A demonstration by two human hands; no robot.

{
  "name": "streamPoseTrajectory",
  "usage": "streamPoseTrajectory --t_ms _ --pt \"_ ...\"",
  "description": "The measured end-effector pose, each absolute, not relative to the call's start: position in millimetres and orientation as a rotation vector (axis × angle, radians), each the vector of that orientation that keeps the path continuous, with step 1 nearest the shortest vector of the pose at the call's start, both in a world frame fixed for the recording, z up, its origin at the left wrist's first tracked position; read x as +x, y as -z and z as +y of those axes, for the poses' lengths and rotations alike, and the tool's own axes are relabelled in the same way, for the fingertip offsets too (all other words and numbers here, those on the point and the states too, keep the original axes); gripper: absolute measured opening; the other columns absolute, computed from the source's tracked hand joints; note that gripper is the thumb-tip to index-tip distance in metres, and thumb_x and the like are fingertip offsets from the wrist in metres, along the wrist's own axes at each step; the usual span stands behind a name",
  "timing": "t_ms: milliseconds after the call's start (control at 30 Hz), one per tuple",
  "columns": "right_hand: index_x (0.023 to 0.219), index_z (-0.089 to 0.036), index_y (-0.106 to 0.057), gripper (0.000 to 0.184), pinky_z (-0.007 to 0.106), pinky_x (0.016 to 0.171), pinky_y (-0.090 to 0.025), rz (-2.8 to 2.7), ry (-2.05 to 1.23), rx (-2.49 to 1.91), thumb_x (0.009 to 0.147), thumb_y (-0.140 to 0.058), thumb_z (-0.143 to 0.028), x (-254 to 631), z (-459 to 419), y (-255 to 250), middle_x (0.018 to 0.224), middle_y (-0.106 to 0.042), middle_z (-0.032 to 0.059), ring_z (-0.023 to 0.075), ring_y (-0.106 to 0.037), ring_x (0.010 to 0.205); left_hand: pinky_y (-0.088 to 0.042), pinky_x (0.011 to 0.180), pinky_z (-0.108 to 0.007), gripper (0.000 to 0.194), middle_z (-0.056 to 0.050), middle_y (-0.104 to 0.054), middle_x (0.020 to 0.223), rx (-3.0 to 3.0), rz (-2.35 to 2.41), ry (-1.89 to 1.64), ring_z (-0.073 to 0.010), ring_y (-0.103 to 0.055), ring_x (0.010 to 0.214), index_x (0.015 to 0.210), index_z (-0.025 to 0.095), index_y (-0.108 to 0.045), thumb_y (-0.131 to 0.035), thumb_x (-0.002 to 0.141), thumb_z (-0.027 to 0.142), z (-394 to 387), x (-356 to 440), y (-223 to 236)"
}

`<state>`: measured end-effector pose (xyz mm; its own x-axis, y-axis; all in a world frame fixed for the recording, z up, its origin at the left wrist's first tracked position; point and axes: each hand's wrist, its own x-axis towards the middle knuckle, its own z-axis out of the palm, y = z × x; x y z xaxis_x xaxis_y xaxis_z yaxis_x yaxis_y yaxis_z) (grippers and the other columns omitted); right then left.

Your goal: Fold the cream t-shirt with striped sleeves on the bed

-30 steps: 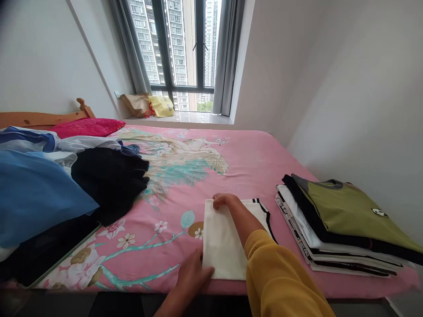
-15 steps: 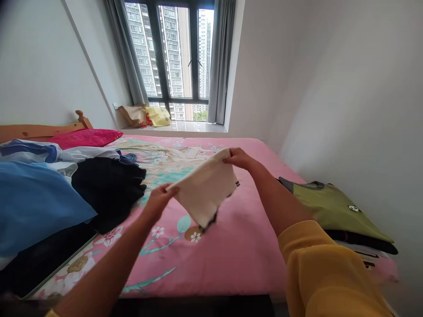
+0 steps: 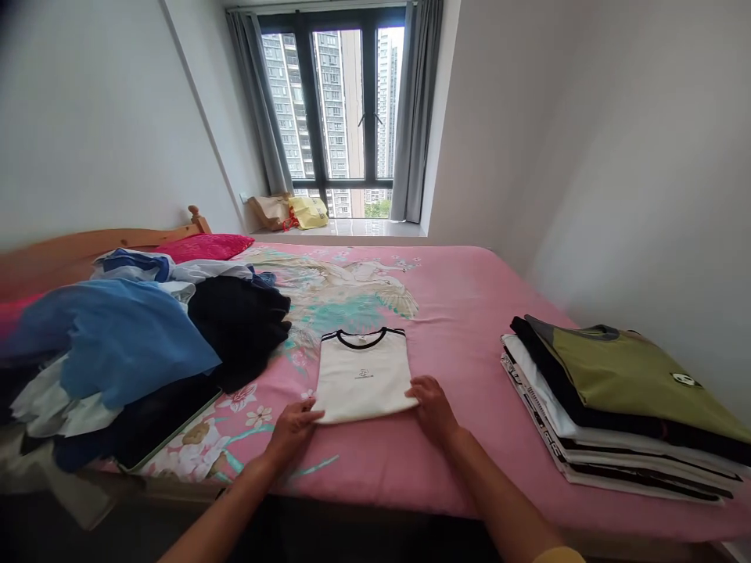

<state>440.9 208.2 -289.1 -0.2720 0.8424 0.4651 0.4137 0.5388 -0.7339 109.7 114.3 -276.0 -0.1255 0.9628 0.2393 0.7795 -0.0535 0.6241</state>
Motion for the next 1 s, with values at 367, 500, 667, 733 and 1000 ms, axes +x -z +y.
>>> streamPoseTrajectory --t_ms 367,500,667,733,1000 --pt "0.096 -0.027 -0.066 0.029 0.045 0.091 -0.045 -2.008 -0.184 -0.96 0.08 -0.048 -0.011 474 115 319 0.11 -0.056 0.0053 0.0221 -0.048 0.112 -0.048 0.093 -0.041 0.033 -0.002 -0.058 0.123 2.476 1.771 -1.043 -0.0217 -0.048 0.119 0.101 0.036 -0.068 -0.053 0.081 0.014 32 100 302" --pt "0.097 -0.027 -0.065 0.027 0.045 0.091 -0.047 -2.077 -0.25 -1.071 0.081 -0.049 -0.012 489 55 326 0.109 -0.057 0.0065 0.0233 -0.049 0.111 -0.049 0.09 -0.043 0.036 0.0 -0.056 0.126 2.515 1.811 -0.891 -0.0229 -0.048 0.12 0.1 0.038 -0.068 -0.052 0.08 0.012 -24 104 309" --pt "0.091 -0.023 -0.063 0.02 0.043 0.09 -0.047 -1.884 -0.32 -1.184 0.085 -0.046 -0.015 488 37 302 0.102 -0.06 0.0077 0.0222 -0.053 0.106 -0.05 0.092 -0.041 0.035 -0.004 -0.058 0.123 2.37 1.797 -1.034 -0.0224 -0.05 0.119 0.1 0.03 -0.068 -0.046 0.081 0.01 -38 113 292" --pt "0.094 -0.023 -0.061 0.019 0.042 0.091 -0.047 -1.841 -0.356 -1.169 0.087 -0.045 -0.018 468 46 280 0.102 -0.06 0.0077 0.021 -0.054 0.105 -0.049 0.094 -0.038 0.036 -0.004 -0.06 0.121 2.331 1.716 -1.105 -0.0201 -0.05 0.119 0.104 0.027 -0.066 -0.043 0.082 0.009 -21 127 277" --pt "0.134 -0.016 -0.042 0.046 0.046 0.112 -0.018 -2.294 -0.335 -1.317 0.091 -0.033 -0.03 361 86 271 0.142 -0.039 0.0086 0.0207 -0.025 0.136 -0.019 0.111 -0.051 0.045 -0.007 -0.037 0.144 2.368 1.798 -0.579 -0.023 -0.027 0.136 0.134 0.021 -0.043 -0.037 0.089 0.026 64 204 268"
